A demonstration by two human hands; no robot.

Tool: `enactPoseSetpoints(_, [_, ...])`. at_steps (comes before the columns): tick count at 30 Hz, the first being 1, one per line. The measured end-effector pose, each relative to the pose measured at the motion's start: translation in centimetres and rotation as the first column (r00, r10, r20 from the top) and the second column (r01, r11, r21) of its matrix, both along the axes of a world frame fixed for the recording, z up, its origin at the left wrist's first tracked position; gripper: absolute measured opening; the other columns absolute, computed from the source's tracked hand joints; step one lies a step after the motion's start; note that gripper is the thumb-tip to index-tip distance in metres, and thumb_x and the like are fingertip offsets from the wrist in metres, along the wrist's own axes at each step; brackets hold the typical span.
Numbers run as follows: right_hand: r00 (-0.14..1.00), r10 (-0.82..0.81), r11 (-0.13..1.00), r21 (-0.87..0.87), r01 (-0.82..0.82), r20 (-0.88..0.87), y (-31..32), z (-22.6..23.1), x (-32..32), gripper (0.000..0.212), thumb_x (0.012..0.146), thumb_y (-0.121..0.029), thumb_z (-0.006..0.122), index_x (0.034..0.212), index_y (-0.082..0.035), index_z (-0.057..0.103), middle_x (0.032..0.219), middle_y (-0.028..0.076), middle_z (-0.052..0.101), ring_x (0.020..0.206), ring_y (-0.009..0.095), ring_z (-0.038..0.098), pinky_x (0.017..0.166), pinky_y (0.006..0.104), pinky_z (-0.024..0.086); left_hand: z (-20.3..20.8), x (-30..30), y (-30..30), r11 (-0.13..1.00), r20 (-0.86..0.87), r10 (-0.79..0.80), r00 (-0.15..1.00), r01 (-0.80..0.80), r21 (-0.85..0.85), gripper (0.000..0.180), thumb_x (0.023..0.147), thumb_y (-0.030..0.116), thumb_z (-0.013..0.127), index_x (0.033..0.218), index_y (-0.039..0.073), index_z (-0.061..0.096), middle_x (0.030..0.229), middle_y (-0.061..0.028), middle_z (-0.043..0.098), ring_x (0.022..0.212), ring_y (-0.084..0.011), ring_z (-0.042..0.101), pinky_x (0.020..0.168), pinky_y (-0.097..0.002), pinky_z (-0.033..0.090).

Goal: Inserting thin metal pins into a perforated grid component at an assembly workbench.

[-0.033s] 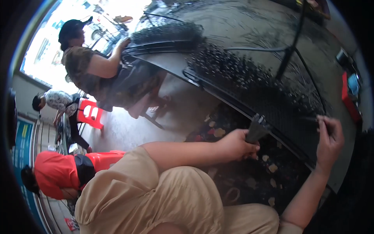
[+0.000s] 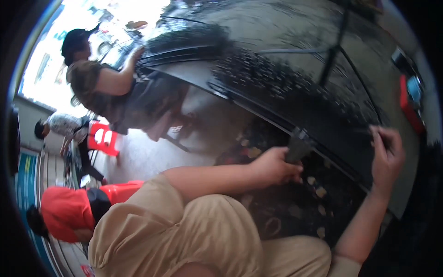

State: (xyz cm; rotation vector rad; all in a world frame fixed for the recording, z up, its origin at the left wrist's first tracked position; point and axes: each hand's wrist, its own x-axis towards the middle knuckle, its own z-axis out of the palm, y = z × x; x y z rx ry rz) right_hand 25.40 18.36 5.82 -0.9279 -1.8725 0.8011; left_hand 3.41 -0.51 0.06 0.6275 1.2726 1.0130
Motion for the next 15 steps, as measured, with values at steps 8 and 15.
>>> enactPoseSetpoints(8, [0.975, 0.118, 0.991, -0.042, -0.128, -0.190, 0.9, 0.6, -2.0, 0.007, 0.088, 0.002, 0.064, 0.094, -0.001, 0.063, 0.094, 0.009, 0.071, 0.084, 0.013, 0.068, 0.067, 0.0201, 0.051, 0.2, -0.6, -0.2, 0.990, 0.028, 0.077, 0.997, -0.073, -0.122, 0.005, 0.090, 0.010, 0.062, 0.090, 0.005, 0.061, 0.072, -0.0045, 0.064, 0.053, -0.0086, 0.051, 0.042, -0.0225, 0.038])
enactPoseSetpoints(15, [0.965, 0.047, 0.999, 0.034, -0.040, -0.260, 0.4, -0.4, -0.7, 0.006, 0.087, 0.000, 0.065, 0.092, -0.003, 0.065, 0.089, 0.006, 0.071, 0.079, 0.009, 0.067, 0.064, 0.0198, 0.051, -0.2, -0.2, 0.1, 0.991, 0.165, 0.090, 0.982, -0.071, -0.117, 0.006, 0.091, 0.008, 0.062, 0.093, 0.003, 0.059, 0.072, -0.0060, 0.062, 0.052, -0.0086, 0.050, 0.040, -0.0214, 0.037])
